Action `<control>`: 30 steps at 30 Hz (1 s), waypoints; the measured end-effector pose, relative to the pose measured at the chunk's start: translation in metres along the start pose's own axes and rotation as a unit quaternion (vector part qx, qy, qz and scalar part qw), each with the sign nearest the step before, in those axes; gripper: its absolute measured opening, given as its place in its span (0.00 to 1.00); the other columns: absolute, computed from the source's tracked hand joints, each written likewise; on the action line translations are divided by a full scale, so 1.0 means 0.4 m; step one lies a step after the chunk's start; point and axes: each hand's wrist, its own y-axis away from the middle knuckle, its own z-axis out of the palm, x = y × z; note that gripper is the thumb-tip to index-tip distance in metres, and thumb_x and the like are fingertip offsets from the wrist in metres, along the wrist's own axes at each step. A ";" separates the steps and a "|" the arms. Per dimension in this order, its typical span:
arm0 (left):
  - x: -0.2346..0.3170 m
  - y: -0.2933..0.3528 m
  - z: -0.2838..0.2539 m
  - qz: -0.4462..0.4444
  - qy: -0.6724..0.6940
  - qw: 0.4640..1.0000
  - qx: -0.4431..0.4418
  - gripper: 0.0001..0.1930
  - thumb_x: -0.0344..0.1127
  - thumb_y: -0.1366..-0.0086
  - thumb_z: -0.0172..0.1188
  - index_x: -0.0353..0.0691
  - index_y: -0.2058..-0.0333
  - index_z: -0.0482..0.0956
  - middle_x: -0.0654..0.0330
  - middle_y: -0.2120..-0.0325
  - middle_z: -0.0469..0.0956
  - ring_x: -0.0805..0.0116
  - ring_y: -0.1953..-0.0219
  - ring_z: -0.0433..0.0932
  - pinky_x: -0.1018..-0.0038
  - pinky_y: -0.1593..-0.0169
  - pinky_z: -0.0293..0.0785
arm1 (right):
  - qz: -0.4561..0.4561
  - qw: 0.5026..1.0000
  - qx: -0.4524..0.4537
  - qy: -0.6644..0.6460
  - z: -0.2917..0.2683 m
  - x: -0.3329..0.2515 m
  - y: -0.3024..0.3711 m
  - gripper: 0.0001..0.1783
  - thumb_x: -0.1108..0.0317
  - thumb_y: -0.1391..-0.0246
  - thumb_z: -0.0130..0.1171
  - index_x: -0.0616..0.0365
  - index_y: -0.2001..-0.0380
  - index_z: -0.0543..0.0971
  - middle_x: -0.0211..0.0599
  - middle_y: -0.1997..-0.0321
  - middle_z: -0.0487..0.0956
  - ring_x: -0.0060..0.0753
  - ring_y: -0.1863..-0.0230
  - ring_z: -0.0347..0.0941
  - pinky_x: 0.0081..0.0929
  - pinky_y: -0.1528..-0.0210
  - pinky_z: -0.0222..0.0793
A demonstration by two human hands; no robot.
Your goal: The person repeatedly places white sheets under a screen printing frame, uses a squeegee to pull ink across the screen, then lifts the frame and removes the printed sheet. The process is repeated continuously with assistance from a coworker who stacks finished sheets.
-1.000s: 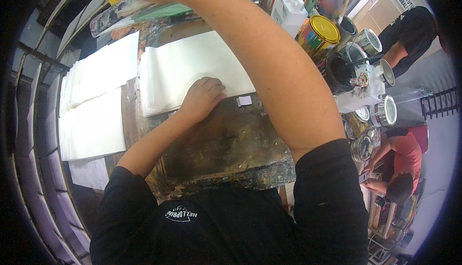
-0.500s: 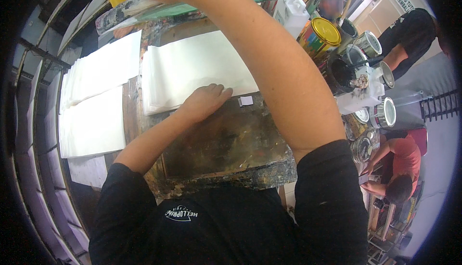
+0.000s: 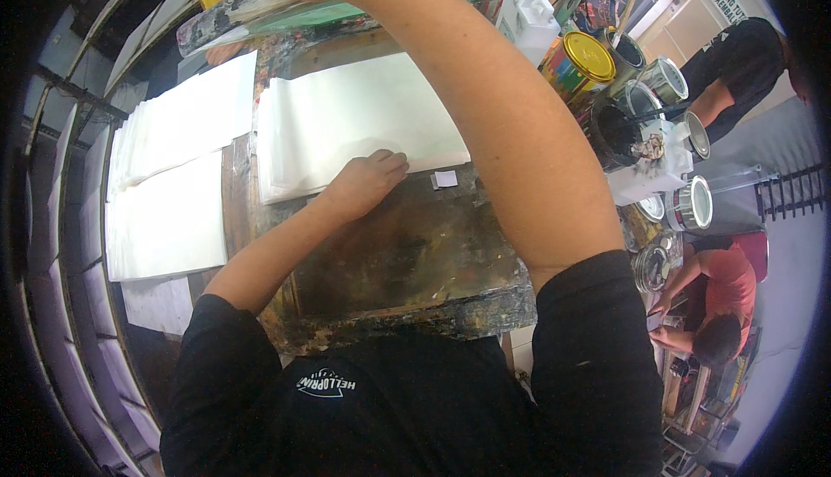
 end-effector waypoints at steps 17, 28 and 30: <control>0.034 0.009 0.016 -0.007 0.021 0.995 0.098 0.15 0.31 0.40 0.59 0.34 0.55 0.78 0.53 0.61 0.77 0.55 0.57 0.80 0.62 0.55 0.81 | 0.001 1.000 -0.015 -0.004 -0.003 0.001 -0.001 0.47 0.28 0.33 0.46 0.68 0.71 0.88 0.55 0.71 0.86 0.52 0.66 0.86 0.47 0.60 0.81; 0.030 -0.021 0.013 -0.019 -0.002 0.989 0.147 0.12 0.31 0.42 0.60 0.37 0.58 0.78 0.56 0.63 0.75 0.56 0.58 0.77 0.63 0.55 0.77 | -0.018 0.999 -0.018 -0.020 -0.014 0.004 0.007 0.48 0.27 0.33 0.46 0.68 0.71 0.88 0.56 0.71 0.86 0.53 0.66 0.86 0.48 0.60 0.80; 0.044 -0.018 0.033 -0.004 0.004 0.992 0.128 0.12 0.31 0.42 0.60 0.37 0.59 0.78 0.56 0.63 0.75 0.56 0.58 0.77 0.62 0.55 0.78 | -0.020 0.999 -0.025 -0.031 -0.021 0.003 0.011 0.48 0.27 0.33 0.46 0.68 0.71 0.88 0.56 0.70 0.86 0.54 0.66 0.85 0.48 0.60 0.80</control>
